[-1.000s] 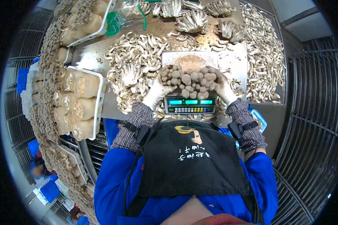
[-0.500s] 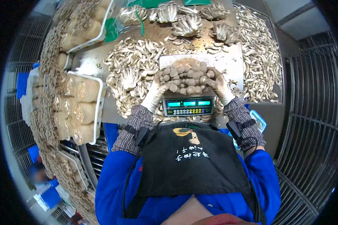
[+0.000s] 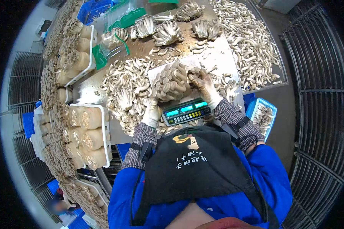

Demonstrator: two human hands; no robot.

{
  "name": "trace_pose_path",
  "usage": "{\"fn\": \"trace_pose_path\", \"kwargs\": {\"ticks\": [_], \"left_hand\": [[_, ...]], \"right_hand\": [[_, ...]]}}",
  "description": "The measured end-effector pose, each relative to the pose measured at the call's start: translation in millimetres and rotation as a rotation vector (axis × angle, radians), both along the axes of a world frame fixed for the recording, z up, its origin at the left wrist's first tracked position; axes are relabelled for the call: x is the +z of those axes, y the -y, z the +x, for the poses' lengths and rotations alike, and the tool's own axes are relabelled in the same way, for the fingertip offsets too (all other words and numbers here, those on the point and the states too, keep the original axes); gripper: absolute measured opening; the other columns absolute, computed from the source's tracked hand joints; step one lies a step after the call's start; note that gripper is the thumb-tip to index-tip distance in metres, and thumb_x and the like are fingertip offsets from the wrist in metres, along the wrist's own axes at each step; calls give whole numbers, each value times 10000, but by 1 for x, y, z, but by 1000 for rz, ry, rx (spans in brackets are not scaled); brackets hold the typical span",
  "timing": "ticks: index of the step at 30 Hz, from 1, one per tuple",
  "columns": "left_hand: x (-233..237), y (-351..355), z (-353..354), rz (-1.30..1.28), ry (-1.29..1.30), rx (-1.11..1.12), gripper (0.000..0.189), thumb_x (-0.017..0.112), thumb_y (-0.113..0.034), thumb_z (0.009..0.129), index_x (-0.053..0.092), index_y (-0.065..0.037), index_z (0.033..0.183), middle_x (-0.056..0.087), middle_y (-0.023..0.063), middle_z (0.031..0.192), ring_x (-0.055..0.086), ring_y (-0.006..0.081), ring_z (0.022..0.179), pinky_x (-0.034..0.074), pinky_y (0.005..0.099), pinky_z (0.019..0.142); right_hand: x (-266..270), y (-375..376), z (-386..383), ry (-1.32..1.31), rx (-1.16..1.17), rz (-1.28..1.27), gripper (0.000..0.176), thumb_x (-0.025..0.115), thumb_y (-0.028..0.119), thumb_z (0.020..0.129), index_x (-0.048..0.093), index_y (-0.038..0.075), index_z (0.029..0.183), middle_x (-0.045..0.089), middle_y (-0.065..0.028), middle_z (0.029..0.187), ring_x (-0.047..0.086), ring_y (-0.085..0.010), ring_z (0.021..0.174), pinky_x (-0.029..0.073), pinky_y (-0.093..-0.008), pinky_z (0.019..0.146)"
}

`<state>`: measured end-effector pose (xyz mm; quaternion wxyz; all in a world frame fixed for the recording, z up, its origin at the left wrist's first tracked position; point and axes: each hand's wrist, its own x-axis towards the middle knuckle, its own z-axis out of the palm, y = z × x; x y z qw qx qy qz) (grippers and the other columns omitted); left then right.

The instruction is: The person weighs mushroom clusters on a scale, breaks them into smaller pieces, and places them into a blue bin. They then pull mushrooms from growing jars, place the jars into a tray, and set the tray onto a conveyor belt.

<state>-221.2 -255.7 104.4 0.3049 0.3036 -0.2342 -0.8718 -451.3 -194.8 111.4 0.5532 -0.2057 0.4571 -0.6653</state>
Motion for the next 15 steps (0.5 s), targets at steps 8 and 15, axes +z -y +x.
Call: {"fn": "trace_pose_path", "kwargs": {"ticks": [8,15], "left_hand": [[-33,-7,11,100,-38,-19,402,576,-330,987,534,-77,1296,641,101,1212,646,238,1080,563,415,910],[-8,-20,11,42,95,63,343,576,-263,994,545,-84,1286,668,88,1129,661,185,976,567,294,807]], "right_hand": [[9,-12,-9,-396,-4,28,295,681,200,903,597,11,1114,629,-28,940,552,-90,825,469,-252,747],[-13,-29,-3,-404,-86,139,356,686,245,870,585,-31,1071,597,-95,897,588,-179,850,496,-330,817]]}}
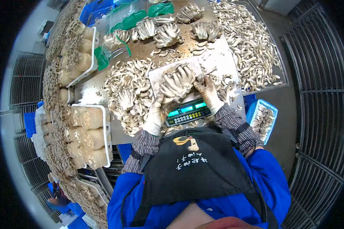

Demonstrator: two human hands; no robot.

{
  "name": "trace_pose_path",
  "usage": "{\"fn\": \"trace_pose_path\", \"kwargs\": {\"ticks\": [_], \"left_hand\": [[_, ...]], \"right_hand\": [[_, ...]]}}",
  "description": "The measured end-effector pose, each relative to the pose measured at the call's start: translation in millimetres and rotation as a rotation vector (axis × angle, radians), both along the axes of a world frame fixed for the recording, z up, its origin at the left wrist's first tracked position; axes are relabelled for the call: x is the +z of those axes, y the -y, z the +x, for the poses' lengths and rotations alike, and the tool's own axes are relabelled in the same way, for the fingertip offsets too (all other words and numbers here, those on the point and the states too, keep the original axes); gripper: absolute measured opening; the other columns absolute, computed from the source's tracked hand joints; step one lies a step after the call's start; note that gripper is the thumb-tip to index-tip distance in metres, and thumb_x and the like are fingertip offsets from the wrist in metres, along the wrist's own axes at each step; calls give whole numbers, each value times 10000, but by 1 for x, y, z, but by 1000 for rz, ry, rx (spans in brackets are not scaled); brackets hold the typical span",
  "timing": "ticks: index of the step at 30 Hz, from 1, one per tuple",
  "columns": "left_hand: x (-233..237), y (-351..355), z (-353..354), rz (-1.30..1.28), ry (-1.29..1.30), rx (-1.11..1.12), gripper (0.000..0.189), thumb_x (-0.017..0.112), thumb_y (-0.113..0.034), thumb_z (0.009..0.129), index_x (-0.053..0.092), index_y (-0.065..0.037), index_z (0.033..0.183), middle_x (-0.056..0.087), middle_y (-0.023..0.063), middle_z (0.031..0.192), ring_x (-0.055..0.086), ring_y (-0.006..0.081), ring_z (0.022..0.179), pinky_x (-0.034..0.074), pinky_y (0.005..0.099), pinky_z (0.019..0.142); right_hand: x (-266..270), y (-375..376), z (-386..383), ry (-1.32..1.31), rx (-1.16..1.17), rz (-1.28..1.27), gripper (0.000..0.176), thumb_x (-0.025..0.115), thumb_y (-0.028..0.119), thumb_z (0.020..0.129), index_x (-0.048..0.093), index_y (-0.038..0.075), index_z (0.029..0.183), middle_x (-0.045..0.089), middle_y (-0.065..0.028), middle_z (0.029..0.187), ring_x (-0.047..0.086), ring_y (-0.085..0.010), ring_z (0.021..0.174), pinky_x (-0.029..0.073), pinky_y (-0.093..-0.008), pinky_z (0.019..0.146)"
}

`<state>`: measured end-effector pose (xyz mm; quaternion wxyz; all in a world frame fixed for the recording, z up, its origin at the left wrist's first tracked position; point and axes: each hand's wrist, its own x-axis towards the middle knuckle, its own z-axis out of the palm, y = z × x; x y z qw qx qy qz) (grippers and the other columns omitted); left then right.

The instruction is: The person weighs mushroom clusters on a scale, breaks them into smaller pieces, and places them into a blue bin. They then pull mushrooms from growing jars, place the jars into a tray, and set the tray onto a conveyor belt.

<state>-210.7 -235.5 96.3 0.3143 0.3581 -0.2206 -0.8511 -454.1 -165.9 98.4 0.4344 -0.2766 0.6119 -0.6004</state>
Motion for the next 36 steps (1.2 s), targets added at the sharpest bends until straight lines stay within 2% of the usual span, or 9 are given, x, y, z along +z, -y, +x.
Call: {"fn": "trace_pose_path", "kwargs": {"ticks": [5,9,13,23,27,29,31,33,36], "left_hand": [[19,-14,-2,-322,367,147,529,637,-245,953,434,-29,1391,428,218,1434,536,263,1224,538,320,875],[29,-7,-26,-1290,854,194,774,725,-236,850,320,-80,1491,306,283,1493,255,376,1425,357,516,1110],[44,5,-60,-2086,1110,-429,704,697,-347,843,417,-188,1469,269,147,1573,218,435,1428,173,600,1166],[31,17,-76,-2049,1213,-530,681,690,-335,820,458,-156,1436,352,150,1507,297,473,1370,207,623,1143],[26,18,-74,-2032,1209,-551,734,708,-338,811,417,-127,1451,353,170,1499,279,480,1375,198,631,1139],[18,21,-72,-2047,1144,-465,749,736,-364,760,463,-132,1417,354,152,1510,288,484,1366,226,625,1117],[18,22,-71,-2029,1138,-444,755,735,-370,763,451,-132,1422,340,152,1517,288,485,1365,227,631,1113],[20,23,-71,-2082,1154,-457,751,737,-372,766,450,-139,1420,335,153,1520,295,481,1361,235,636,1108],[20,20,-72,-2085,1150,-479,734,735,-357,776,451,-147,1420,336,158,1507,283,483,1362,231,641,1110]], "right_hand": [[-17,-1,6,-185,15,34,335,664,213,871,573,-27,1086,595,-93,882,578,-183,817,491,-333,778],[-6,-2,11,-128,-44,83,375,635,234,887,575,-32,1145,651,-180,1021,614,-262,925,486,-359,829],[-19,-4,12,-279,-43,60,411,635,263,892,571,-33,1171,654,-203,1060,631,-314,994,486,-382,875],[-61,-14,2,-268,-356,63,292,606,199,934,632,-32,1111,684,-158,990,637,-238,966,495,-337,879],[6,12,-17,105,25,-106,383,660,237,922,596,-32,1188,665,-168,1100,633,-227,1013,500,-315,903],[-30,39,-28,-344,207,4,359,683,213,895,619,-23,1159,641,-175,1199,625,-256,1073,496,-341,931],[-34,54,-36,104,303,-86,382,695,189,876,614,-15,1189,571,-182,1320,591,-317,1155,477,-378,983],[-21,53,-46,-333,551,-384,413,695,189,873,609,5,1232,570,-173,1324,582,-293,1174,484,-380,977],[-1,44,-52,68,614,-123,476,711,177,850,593,60,1296,617,-121,1259,576,-196,1144,496,-341,941]]}}
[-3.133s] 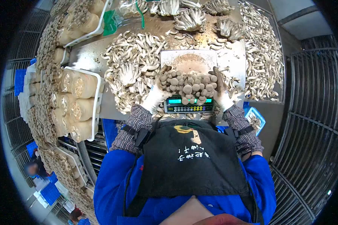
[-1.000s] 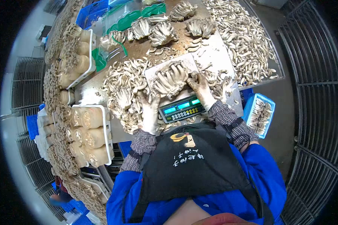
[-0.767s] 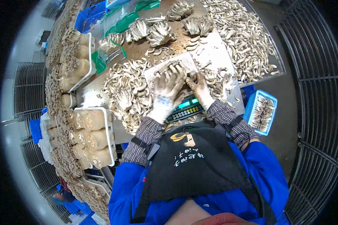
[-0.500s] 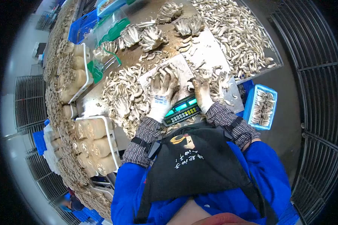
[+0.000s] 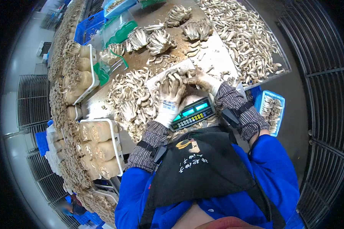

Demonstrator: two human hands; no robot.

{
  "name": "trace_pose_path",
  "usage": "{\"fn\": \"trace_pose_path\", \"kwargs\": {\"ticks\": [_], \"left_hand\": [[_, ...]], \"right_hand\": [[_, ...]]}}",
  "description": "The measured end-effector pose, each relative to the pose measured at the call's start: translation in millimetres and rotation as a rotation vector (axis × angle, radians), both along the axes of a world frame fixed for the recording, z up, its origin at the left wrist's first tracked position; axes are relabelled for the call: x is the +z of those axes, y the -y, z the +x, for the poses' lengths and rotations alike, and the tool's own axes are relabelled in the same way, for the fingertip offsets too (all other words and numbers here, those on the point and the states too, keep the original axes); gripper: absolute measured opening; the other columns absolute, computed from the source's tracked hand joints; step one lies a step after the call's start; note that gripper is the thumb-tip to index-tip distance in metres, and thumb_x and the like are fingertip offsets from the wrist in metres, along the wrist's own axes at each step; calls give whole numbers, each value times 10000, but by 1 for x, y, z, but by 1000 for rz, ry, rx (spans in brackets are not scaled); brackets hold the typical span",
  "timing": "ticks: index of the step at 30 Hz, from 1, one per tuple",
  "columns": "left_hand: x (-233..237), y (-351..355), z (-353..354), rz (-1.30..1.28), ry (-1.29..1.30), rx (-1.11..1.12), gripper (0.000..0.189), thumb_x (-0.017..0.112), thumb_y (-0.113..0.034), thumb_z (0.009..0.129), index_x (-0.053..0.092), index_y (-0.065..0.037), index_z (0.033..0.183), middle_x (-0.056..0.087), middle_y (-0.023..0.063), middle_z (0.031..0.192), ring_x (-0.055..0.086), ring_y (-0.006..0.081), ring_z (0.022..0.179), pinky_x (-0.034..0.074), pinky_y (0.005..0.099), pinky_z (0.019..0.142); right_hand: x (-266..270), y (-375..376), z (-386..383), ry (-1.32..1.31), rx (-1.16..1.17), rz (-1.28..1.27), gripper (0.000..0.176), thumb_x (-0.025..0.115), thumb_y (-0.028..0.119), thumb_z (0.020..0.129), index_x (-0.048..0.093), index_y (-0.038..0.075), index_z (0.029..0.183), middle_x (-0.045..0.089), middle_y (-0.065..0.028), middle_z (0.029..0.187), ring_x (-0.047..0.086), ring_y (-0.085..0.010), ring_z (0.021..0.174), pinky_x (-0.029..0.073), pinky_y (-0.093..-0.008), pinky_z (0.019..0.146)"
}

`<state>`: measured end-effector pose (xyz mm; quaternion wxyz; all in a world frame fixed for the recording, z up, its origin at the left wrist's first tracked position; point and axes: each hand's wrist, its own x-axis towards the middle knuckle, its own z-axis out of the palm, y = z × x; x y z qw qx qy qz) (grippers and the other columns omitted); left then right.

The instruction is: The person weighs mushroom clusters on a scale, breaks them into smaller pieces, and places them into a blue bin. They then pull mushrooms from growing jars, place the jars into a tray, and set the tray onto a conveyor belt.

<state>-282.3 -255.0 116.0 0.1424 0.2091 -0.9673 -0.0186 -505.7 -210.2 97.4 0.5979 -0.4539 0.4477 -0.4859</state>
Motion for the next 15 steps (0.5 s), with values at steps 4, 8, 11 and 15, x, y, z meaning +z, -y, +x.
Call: {"fn": "trace_pose_path", "kwargs": {"ticks": [4,8,11,15], "left_hand": [[-1,-1,-1,7,-4,-9,723,736,-331,774,456,-149,1415,342,168,1501,270,490,1370,216,645,1114],[4,0,-3,17,15,7,709,737,-329,770,472,-156,1405,337,163,1515,264,493,1375,212,640,1119],[9,-2,-5,34,21,19,690,735,-331,772,489,-162,1395,333,155,1521,268,488,1374,209,637,1124],[5,-1,-4,4,12,14,668,729,-331,779,503,-165,1386,334,151,1521,264,480,1380,205,636,1127]], "right_hand": [[9,-13,16,233,-181,143,522,708,181,854,553,71,1340,630,-73,1181,584,-176,1063,500,-316,898],[-45,-18,32,164,-410,130,579,708,200,868,469,9,1359,636,-91,1135,597,-166,1012,505,-313,878],[-9,-43,46,-22,-487,115,647,732,210,854,409,-54,1348,635,-138,1101,605,-188,1006,504,-342,887],[-49,-60,57,-262,-678,123,487,683,76,874,445,-33,1285,614,-117,1077,640,-169,902,526,-271,799]]}}
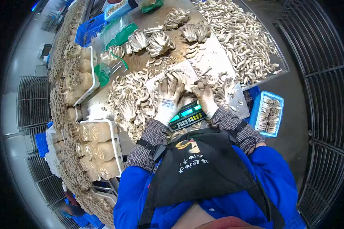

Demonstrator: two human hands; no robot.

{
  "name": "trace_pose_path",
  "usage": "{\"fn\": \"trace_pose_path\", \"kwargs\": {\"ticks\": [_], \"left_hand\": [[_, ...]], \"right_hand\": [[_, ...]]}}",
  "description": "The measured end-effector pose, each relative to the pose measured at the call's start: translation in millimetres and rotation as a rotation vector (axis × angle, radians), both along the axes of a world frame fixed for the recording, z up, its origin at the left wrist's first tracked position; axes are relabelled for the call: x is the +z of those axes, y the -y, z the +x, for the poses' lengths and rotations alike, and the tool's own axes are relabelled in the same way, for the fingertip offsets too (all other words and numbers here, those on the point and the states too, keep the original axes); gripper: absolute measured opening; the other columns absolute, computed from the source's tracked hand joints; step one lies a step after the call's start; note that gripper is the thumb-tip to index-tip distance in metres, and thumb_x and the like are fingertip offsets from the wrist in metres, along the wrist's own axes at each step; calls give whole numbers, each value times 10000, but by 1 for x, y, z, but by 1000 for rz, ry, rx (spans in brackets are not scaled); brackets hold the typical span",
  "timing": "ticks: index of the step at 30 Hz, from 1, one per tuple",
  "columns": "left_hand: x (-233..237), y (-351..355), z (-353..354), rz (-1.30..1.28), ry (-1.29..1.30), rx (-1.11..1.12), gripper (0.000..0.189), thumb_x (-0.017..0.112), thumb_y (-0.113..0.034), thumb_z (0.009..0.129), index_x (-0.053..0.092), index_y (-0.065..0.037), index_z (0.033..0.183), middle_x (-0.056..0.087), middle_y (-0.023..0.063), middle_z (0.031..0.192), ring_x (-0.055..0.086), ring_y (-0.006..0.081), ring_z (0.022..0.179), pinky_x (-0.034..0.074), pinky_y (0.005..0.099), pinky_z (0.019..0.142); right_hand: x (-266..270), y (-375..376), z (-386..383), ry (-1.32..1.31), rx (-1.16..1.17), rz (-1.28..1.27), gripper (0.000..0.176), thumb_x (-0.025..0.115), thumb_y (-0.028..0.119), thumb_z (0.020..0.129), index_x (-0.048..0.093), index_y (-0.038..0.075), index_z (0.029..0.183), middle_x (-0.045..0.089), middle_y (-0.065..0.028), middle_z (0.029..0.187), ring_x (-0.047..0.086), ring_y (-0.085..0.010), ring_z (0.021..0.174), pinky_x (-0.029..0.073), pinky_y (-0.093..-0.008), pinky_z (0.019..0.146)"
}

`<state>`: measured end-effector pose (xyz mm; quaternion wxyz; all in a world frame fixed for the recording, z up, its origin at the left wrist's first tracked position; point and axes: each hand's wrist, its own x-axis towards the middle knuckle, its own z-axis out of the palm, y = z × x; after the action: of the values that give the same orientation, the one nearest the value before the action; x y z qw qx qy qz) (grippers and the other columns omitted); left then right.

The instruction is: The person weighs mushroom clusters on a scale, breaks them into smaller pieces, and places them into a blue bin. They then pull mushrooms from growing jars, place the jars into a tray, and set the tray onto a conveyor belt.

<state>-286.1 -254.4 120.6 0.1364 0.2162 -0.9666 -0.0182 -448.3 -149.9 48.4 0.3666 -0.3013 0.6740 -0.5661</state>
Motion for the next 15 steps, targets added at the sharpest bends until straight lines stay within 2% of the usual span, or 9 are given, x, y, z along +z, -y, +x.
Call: {"fn": "trace_pose_path", "kwargs": {"ticks": [2,3,6,8,9,10,12,13,15], "left_hand": [[0,-1,0,-44,-25,12,682,708,-358,797,484,-171,1413,362,143,1502,301,473,1355,234,633,1113],[2,-1,2,-43,-26,15,682,708,-358,797,484,-171,1413,362,143,1502,301,473,1355,234,633,1113],[10,-5,2,-16,0,-1,668,703,-363,812,485,-165,1412,352,147,1507,294,474,1361,232,628,1115],[17,-11,2,45,-112,9,688,716,-374,805,479,-167,1417,315,156,1525,260,490,1371,230,638,1105],[27,-17,-1,-33,-197,-1,643,723,-346,805,513,-126,1372,441,167,1434,381,424,1320,301,581,1073],[33,-21,-3,-28,-198,2,643,723,-346,805,513,-126,1372,441,167,1434,381,424,1320,301,581,1073],[44,-27,-9,357,-238,-101,457,664,-284,867,588,-87,1272,643,191,1112,609,375,1056,467,479,922],[52,-31,-15,379,-284,-142,336,645,-241,890,634,-46,1163,677,172,902,654,351,841,509,421,748],[65,-39,-22,670,-108,-4,293,616,-238,915,657,0,1082,675,173,848,654,345,819,506,385,725]], "right_hand": [[6,-6,6,501,-243,-314,375,657,116,905,485,-15,1210,617,-122,1092,647,-173,887,541,-278,733],[5,-7,0,591,-278,-238,268,640,109,913,516,1,1125,621,-94,1050,650,-178,879,558,-303,699],[53,-23,-15,553,-150,-166,294,626,28,901,517,-29,1168,553,28,928,594,-86,793,486,-208,649],[73,-31,-19,490,-52,-191,323,604,-7,887,510,-37,1195,501,49,893,532,-56,755,441,-183,641],[80,-33,-20,433,46,-218,357,583,-43,874,503,-44,1222,449,70,858,469,-25,717,395,-158,633],[86,-36,-20,432,47,-213,357,583,-43,874,503,-44,1222,449,70,858,469,-25,717,395,-158,633],[99,-40,-20,467,270,-315,432,543,-104,831,491,-41,1255,352,81,826,366,-12,693,348,-146,635],[109,-42,-22,274,329,-240,523,526,-135,800,468,-44,1312,408,59,864,402,-9,724,373,-152,650],[111,-46,-20,262,301,-211,545,531,-133,811,454,-40,1342,444,49,897,416,-12,736,387,-155,662]]}}
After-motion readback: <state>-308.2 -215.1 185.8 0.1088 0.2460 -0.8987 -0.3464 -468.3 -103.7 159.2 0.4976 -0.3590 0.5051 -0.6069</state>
